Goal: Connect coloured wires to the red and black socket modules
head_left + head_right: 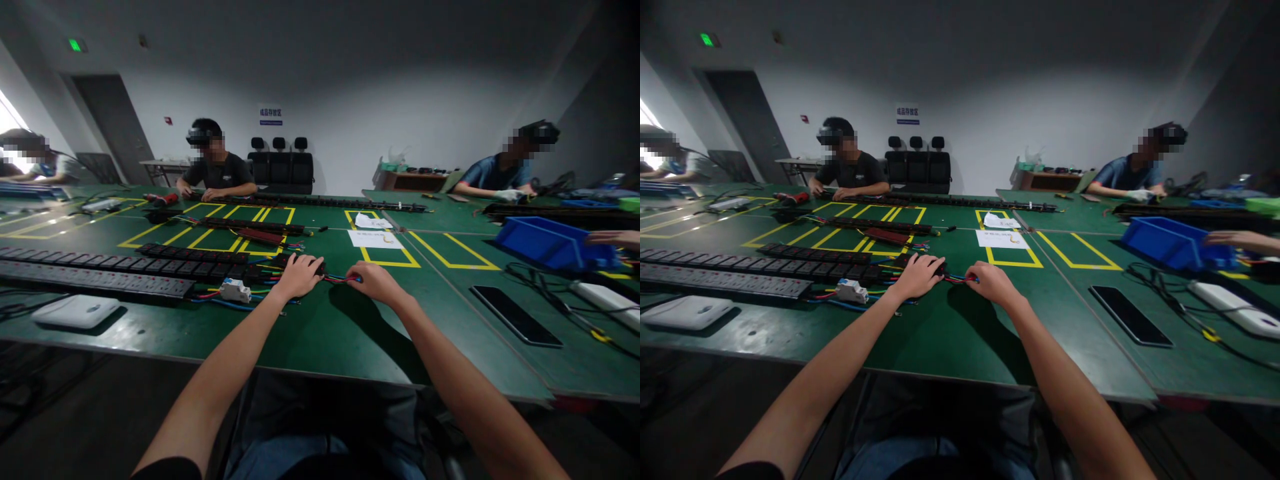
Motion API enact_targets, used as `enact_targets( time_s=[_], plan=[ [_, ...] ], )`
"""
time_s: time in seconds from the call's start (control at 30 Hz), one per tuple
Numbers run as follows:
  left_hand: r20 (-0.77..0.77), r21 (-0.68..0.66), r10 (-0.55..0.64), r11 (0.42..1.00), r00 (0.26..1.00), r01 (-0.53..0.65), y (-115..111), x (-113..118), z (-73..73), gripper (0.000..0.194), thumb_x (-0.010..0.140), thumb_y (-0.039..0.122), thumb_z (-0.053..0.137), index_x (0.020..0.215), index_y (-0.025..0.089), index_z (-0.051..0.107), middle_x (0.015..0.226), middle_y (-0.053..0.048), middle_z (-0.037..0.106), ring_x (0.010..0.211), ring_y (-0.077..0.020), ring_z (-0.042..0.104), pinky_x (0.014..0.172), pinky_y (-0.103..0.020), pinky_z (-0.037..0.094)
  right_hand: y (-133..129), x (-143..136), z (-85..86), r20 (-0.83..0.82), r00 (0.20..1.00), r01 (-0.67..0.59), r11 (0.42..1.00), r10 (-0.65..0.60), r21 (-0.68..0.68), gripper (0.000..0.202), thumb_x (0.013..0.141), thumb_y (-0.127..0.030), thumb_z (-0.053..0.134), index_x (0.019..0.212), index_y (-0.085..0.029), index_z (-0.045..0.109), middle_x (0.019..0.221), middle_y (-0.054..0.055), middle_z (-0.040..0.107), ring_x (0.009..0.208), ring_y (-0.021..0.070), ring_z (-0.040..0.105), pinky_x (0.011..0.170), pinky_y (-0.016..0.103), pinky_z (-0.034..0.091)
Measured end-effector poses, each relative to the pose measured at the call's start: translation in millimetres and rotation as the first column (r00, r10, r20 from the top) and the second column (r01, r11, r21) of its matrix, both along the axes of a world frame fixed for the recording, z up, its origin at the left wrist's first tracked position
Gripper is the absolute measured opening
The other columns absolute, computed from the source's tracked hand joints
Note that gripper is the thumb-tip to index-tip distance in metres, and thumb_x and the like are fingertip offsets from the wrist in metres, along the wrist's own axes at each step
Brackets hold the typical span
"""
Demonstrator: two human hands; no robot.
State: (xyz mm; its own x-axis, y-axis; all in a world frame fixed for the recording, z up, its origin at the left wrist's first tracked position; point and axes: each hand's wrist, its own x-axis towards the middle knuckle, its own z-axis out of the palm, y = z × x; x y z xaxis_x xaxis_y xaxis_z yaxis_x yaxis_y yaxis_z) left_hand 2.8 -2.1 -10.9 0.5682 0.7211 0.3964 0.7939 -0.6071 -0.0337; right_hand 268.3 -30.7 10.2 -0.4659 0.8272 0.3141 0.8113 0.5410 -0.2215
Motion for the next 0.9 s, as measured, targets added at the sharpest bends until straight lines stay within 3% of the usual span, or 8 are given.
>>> enact_targets(
  time_s=[0.13,0.27,0.47,0.57,0.7,0.9],
  plan=[
    [-0.011,0.005,0.0,1.0,1.0,0.0,-0.2,0.0,0.2,0.049,0.105,0.04,0.054,0.151,0.023,0.053,0.143,-0.013,0.063,0.135,-0.0301,0.054,0.12,-0.056,0.031,0.4,4.6,5.0,-0.156,0.986,-0.054,0.999,0.054,0.005,0.009,0.089,-0.024,0.067,0.092,-0.019,0.073,0.087,0.006,0.07,0.074,0.016,0.063,0.068,0.026,0.044],
    [-0.017,0.004,-0.004,1.0,1.0,0.004,0.6,-0.3,-0.6,0.051,0.105,0.041,0.052,0.152,0.02,0.052,0.143,-0.014,0.062,0.135,-0.0309,0.053,0.12,-0.058,0.031,2.1,11.7,9.2,-0.159,0.987,-0.023,0.999,0.019,-0.022,0.013,0.087,-0.024,0.064,0.081,-0.019,0.074,0.077,0.005,0.07,0.069,0.0157,0.061,0.064,0.027,0.041],
    [-0.008,-0.007,-0.009,1.0,1.0,0.009,0.5,-0.5,0.3,0.051,0.104,0.041,0.054,0.151,0.021,0.052,0.143,-0.014,0.062,0.135,-0.0312,0.053,0.121,-0.059,0.031,5.5,15.9,3.8,-0.135,0.991,-0.036,0.953,-0.005,-0.302,0.014,0.08,-0.028,0.068,0.073,-0.02,0.077,0.068,0.004,0.073,0.062,0.0172,0.063,0.059,0.029,0.041],
    [-0.005,-0.013,-0.012,1.0,1.0,0.012,0.4,-0.6,1.0,0.05,0.104,0.041,0.053,0.151,0.022,0.052,0.142,-0.014,0.063,0.135,-0.0311,0.053,0.121,-0.059,0.03,6.0,14.9,1.8,-0.164,0.986,-0.068,0.931,0.009,-0.359,0.015,0.078,-0.031,0.069,0.071,-0.02,0.077,0.067,0.003,0.073,0.062,0.018,0.063,0.059,0.029,0.043],
    [0.002,-0.009,-0.012,1.0,1.0,0.012,0.5,-0.8,0.9,0.05,0.104,0.04,0.054,0.151,0.022,0.053,0.142,-0.014,0.063,0.134,-0.0312,0.053,0.12,-0.059,0.03,5.2,16.1,5.5,-0.278,0.96,-0.06,0.964,-0.014,-0.257,0.023,0.083,-0.038,0.064,0.076,-0.02,0.078,0.069,0.003,0.073,0.064,0.018,0.062,0.06,0.029,0.043],
    [0.003,0.013,0.0,1.0,1.0,0.0,-0.2,-0.1,-0.6,0.051,0.1,0.033,0.061,0.149,0.022,0.054,0.139,-0.014,0.062,0.133,-0.0315,0.053,0.119,-0.058,0.031,7.0,22.3,7.5,-0.33,0.936,0.095,0.991,-0.121,-0.094,0.038,0.09,-0.051,0.058,0.075,-0.019,0.073,0.069,0.005,0.07,0.062,0.0168,0.057,0.058,0.028,0.036]
  ],
)
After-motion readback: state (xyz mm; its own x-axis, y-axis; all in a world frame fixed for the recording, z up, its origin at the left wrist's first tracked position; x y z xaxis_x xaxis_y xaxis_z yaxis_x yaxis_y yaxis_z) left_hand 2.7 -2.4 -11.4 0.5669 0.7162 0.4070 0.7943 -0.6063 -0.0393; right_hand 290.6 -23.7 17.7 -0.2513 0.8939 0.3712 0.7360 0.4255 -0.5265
